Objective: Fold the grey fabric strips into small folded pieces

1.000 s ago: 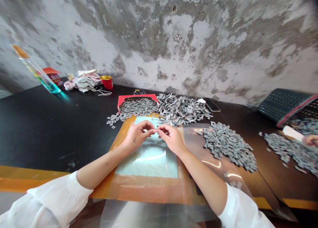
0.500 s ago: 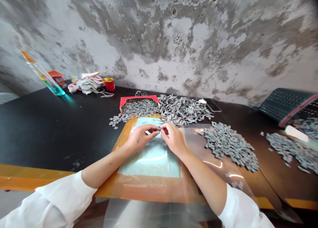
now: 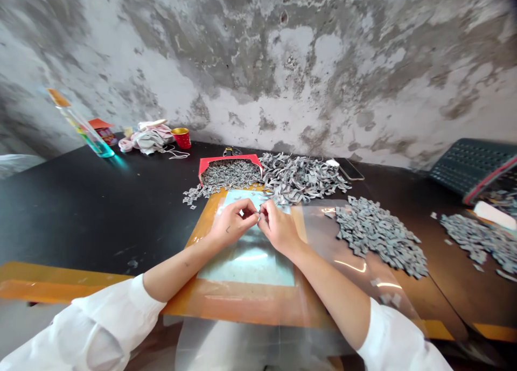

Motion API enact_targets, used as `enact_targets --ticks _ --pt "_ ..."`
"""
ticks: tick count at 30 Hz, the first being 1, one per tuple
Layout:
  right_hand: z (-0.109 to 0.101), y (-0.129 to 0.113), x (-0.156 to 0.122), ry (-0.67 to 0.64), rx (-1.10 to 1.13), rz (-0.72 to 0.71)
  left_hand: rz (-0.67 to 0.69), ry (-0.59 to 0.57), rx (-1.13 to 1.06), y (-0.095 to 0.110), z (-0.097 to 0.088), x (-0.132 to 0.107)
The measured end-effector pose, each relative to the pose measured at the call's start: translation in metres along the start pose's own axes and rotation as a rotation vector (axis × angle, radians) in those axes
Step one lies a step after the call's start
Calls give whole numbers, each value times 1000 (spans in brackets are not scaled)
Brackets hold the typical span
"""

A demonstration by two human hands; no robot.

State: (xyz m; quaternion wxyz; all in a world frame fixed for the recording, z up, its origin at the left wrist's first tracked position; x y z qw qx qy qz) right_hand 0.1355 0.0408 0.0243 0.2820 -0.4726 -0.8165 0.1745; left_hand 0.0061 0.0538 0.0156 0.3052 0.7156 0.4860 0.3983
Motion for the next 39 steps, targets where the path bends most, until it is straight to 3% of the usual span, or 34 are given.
enact_targets --ticks 4,13,19,26,31,35,39 --pt "2 0 -1 5 55 8 30 46 7 5 -3 -3" --pt "-5 14 0 88 198 43 18 -76 -42 1 -1 5" --pt "-10 11 -1 92 196 54 -68 22 -84 -9 -8 7" --pt "-11 16 1 119 299 46 -163 27 -161 -13 -10 8" --pt "-4 18 5 27 543 -5 -179 37 -216 -19 -11 7" --pt "-5 14 5 20 559 -24 -173 23 -229 -20 -11 7" --pt "-2 20 6 13 607 46 -177 -19 -252 -21 -8 7"
Point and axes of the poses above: each hand's wrist, its own x-axis towards the middle knuckle, its own z-axis out of the palm, y = z × x, the point moved 7 cm from there along x, towards the middle knuckle, and after that the axes turned 3 degrees about -y, right-handed, at the moved point
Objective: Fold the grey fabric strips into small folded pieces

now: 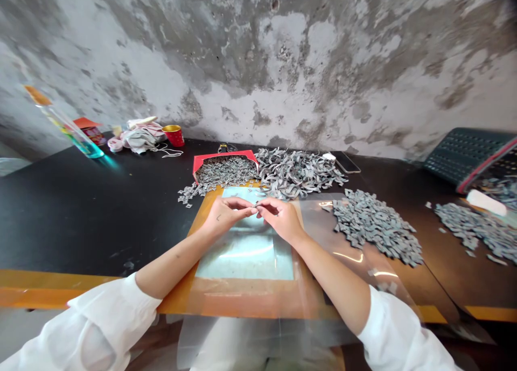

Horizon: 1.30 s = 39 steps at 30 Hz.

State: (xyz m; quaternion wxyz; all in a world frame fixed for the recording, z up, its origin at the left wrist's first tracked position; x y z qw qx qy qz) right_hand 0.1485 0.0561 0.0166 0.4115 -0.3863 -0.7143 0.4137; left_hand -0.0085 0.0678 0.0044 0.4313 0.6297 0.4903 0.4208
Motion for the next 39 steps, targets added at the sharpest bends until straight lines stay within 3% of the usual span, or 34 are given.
enact_targets --ticks 4,9,13,17,19,22,24,26,30,35,39 --pt "-4 10 2 17 36 56 -13 -56 5 -1 5 1" --pt "-8 3 1 44 -150 -8 23 23 199 3 -1 1" --pt "-7 -13 -3 68 -602 -68 124 -66 335 2 7 1" --pt "-22 -21 -7 140 -1061 28 188 -167 468 0 13 0" --pt "-37 -20 -8 170 -1183 111 197 -132 570 1 6 0" --pt "-50 -23 -7 221 -1231 79 192 -19 749 5 -16 3" --pt "-44 -20 -4 156 -1154 -3 208 59 869 9 -32 6" --pt "-28 -15 -1 62 -1071 -104 186 62 992 7 -44 10" --pt "-2 1 1 -64 -1028 -183 48 145 1190 2 -72 13" --pt "2 2 2 -69 -1017 -250 -56 173 1317 -4 -98 14" --pt "3 -5 1 -57 -986 -291 -64 155 1258 -15 -107 24"
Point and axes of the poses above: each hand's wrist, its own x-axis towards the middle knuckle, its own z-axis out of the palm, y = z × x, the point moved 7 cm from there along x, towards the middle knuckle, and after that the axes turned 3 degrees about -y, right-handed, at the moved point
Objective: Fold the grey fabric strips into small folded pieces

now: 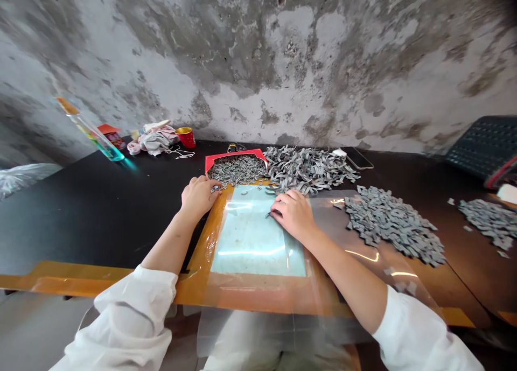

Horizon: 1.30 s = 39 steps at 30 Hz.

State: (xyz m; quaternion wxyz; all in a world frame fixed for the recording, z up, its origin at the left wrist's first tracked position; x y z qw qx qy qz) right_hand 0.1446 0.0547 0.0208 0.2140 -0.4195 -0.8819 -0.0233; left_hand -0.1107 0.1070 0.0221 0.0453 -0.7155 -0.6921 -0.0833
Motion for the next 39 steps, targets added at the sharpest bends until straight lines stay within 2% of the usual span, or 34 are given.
enact_targets --ticks 4,10,16,21,26,28,30,34,36,39 --pt "-5 -8 0 19 76 1 3 24 -86 0 9 9" --pt "-10 -6 -4 33 288 149 -69 61 -161 -3 11 9" --pt "-5 2 -6 36 452 131 -118 51 -200 -9 10 8" --pt "-6 5 -7 59 616 147 -71 73 -243 -11 9 6" --pt "-7 8 -8 99 752 236 -21 205 -230 -5 -6 -2" --pt "-1 9 -7 68 864 267 -5 239 -334 2 -9 -5" --pt "6 13 -7 52 1026 348 39 182 -572 16 -4 -7" --pt "18 25 -9 131 1465 610 125 -115 -1190 63 17 -13" --pt "21 26 -10 135 1626 691 165 -271 -1354 87 24 -19" --pt "22 25 -9 104 1761 734 214 -375 -1469 104 24 -28"
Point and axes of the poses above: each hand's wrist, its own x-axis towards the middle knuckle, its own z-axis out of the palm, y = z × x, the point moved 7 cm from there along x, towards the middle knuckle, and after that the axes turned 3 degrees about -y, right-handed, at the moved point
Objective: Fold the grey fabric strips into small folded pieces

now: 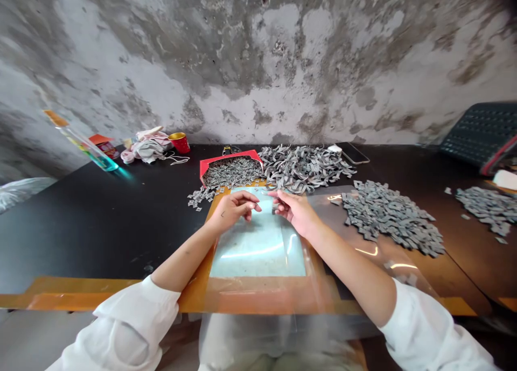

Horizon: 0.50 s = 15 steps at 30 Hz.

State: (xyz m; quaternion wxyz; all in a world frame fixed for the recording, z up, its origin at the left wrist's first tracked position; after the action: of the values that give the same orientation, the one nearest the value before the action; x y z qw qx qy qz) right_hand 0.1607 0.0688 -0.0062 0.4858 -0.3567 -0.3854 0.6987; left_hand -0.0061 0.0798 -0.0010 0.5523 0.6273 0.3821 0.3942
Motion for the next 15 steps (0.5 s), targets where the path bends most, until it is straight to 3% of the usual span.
enact_targets --ticks 6,10,15 --pt "7 1 -2 -43 -21 -18 65 -31 -142 0 1 -5" --pt "21 3 -7 -135 -99 -49 49 -33 -198 -5 2 -6" --pt "26 7 -10 -150 -156 -36 56 -67 -209 -1 11 -6"
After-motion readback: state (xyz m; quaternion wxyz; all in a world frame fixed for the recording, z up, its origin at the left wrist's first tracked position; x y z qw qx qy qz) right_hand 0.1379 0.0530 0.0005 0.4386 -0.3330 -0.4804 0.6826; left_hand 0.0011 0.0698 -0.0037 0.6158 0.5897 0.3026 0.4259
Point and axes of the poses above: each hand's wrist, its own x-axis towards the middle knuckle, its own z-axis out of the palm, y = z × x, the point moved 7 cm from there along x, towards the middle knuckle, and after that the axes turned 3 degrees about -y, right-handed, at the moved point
